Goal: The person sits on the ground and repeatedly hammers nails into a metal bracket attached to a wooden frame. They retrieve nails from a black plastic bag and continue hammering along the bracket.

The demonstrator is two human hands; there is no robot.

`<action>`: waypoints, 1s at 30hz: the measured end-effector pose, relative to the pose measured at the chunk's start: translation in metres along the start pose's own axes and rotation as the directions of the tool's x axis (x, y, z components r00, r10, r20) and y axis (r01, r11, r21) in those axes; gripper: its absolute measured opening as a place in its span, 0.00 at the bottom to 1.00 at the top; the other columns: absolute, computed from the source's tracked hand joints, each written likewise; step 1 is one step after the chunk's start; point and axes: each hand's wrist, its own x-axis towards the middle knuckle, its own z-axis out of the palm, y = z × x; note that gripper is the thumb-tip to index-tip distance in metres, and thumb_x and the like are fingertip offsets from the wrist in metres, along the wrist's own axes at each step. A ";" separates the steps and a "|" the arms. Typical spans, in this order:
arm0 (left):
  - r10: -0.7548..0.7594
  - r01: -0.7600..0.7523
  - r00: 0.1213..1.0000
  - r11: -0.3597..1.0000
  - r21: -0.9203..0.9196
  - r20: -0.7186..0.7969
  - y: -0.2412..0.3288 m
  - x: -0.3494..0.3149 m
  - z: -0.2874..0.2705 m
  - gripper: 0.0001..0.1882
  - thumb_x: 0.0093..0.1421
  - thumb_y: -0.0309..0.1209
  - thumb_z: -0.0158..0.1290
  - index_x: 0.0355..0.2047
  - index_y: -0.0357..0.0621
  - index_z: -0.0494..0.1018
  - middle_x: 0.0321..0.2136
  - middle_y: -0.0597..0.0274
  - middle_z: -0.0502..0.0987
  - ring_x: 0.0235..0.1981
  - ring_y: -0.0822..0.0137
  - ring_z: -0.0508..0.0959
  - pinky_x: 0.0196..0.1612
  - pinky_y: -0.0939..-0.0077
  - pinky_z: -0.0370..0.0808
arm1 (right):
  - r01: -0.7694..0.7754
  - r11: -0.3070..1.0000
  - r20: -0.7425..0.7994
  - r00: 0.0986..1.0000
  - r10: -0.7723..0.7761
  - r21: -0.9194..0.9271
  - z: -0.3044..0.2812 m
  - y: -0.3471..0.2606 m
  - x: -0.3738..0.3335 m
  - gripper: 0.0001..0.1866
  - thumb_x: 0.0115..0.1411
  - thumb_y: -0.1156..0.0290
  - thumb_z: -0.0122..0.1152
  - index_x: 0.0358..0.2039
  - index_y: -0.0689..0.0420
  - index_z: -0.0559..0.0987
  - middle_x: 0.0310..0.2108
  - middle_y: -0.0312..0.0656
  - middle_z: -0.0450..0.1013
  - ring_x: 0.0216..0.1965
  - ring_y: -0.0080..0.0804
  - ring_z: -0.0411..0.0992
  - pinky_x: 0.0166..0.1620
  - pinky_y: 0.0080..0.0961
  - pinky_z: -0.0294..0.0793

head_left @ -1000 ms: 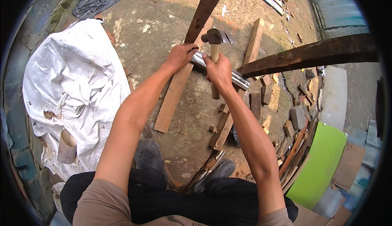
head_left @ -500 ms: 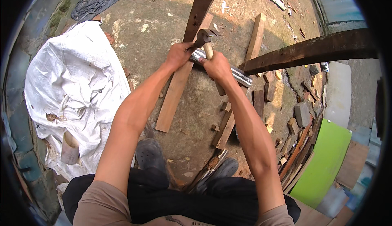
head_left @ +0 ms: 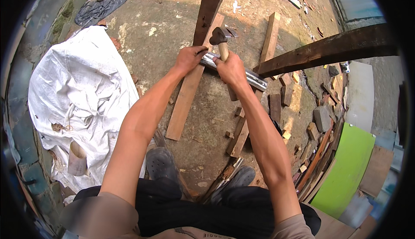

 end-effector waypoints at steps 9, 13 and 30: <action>-0.059 0.060 0.997 0.998 -0.023 0.046 0.008 -0.001 0.001 0.14 0.62 0.37 0.58 0.43 0.42 0.82 0.39 0.49 0.83 0.41 0.51 0.83 0.45 0.65 0.78 | 0.006 0.997 -0.033 0.999 -0.009 -0.073 0.008 0.008 0.005 0.20 0.59 0.62 0.65 0.43 0.67 0.77 0.37 0.64 0.78 0.42 0.61 0.77 0.46 0.48 0.75; -0.114 0.114 0.991 0.993 0.011 0.074 0.002 -0.008 -0.011 0.15 0.63 0.36 0.58 0.46 0.43 0.81 0.41 0.47 0.83 0.41 0.53 0.84 0.45 0.65 0.78 | -0.039 0.996 -0.004 0.999 0.039 0.082 0.006 0.004 -0.008 0.22 0.58 0.60 0.65 0.40 0.69 0.77 0.36 0.64 0.78 0.40 0.59 0.78 0.44 0.47 0.75; -0.372 0.272 0.928 0.723 0.635 0.027 0.028 -0.166 -0.001 0.51 0.58 0.59 0.54 0.69 0.35 0.50 0.71 0.48 0.51 0.74 0.51 0.47 0.74 0.52 0.42 | 0.418 0.881 -0.362 0.874 -0.322 0.224 -0.041 -0.037 -0.047 0.14 0.66 0.62 0.61 0.35 0.60 0.72 0.18 0.35 0.68 0.16 0.22 0.66 0.20 0.26 0.65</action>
